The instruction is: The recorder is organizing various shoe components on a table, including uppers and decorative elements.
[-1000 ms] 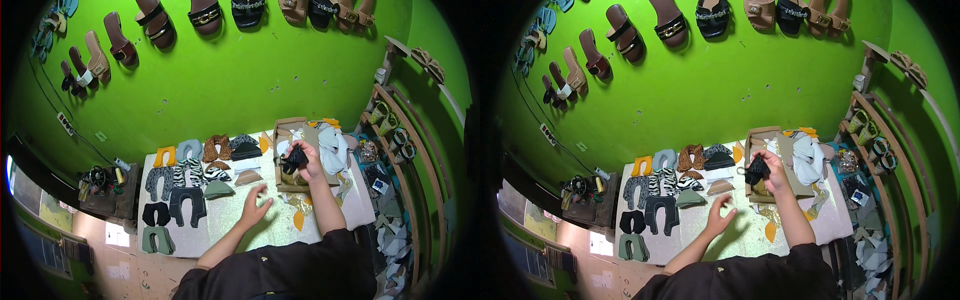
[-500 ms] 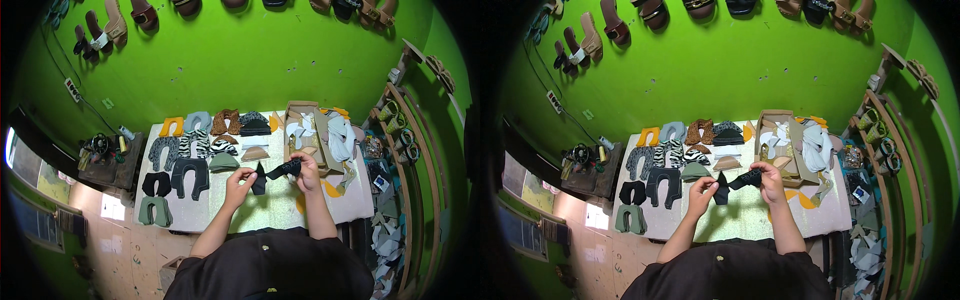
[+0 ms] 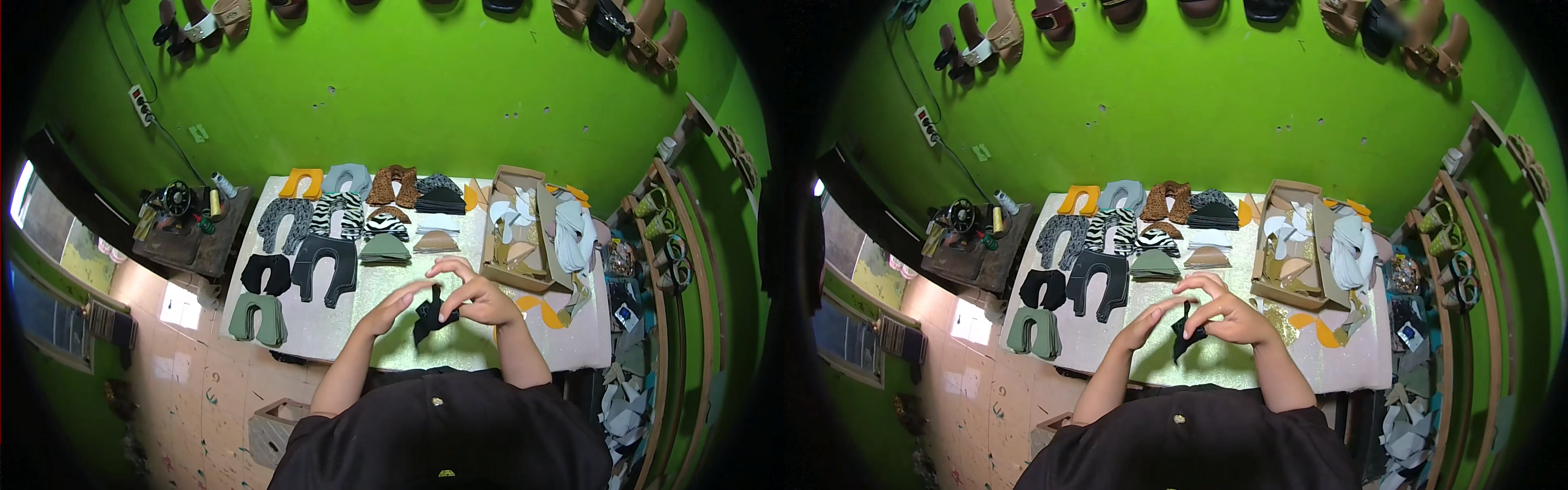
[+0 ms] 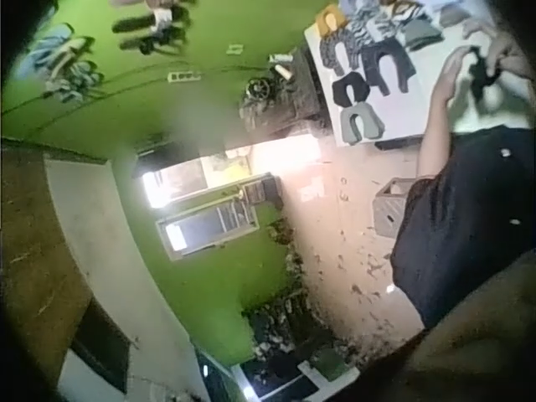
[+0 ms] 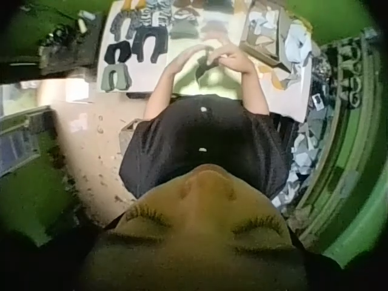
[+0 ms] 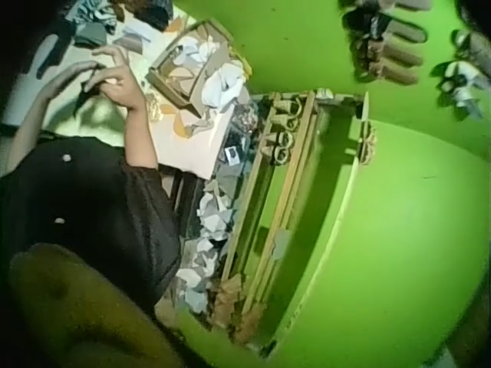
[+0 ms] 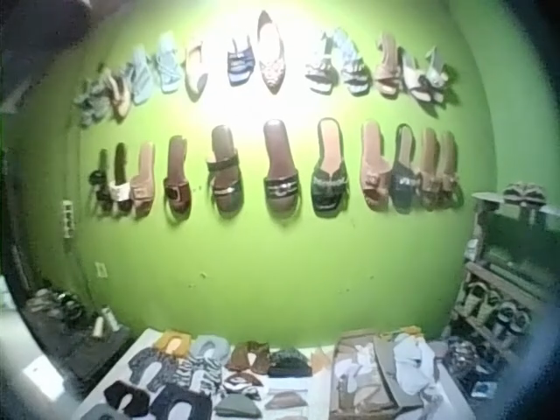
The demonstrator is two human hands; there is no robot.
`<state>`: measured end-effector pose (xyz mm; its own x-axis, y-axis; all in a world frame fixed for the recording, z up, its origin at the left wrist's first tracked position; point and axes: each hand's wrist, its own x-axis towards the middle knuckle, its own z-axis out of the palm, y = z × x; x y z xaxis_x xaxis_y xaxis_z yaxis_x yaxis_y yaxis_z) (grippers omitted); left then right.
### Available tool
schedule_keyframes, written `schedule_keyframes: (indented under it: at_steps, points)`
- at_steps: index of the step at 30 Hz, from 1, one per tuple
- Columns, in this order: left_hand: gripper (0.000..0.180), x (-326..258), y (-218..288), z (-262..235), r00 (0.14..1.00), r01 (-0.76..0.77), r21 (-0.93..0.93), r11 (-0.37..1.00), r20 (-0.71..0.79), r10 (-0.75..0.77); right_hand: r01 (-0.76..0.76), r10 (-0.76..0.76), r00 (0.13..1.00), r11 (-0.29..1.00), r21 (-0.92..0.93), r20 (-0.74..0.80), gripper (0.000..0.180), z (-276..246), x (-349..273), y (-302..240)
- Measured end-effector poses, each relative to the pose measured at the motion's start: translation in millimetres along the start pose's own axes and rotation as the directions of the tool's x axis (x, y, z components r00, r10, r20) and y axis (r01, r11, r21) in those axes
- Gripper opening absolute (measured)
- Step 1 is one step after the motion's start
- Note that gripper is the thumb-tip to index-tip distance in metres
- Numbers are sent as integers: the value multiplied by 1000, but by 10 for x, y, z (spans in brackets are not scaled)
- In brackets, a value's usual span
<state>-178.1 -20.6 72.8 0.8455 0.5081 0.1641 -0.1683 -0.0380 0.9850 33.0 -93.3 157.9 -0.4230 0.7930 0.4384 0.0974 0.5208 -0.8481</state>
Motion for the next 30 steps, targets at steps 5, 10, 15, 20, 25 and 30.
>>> schedule_keyframes:
  at_steps: [5,10,15,20,25,30]
  points:
    - [31,-177,139,5,967,245,-168,955,117,-227,5,-4,1000,1000,30,-21,26,46,21,115]
    - [17,-400,393,-62,929,264,-87,961,-245,-277,-132,136,990,984,-121,29,40,142,281,108]
    - [22,-579,550,-347,896,251,479,841,-443,-15,-44,102,952,979,-200,289,51,351,902,260]
    - [18,-831,700,-724,870,255,718,647,-462,170,-166,92,881,979,120,464,39,673,1579,326]
    - [15,-1105,859,-1006,756,429,562,707,-652,59,23,196,898,873,-487,394,47,1150,1913,486]
    - [16,-1386,886,-1325,635,605,517,605,-772,24,45,124,932,892,-450,340,39,1541,2157,584]
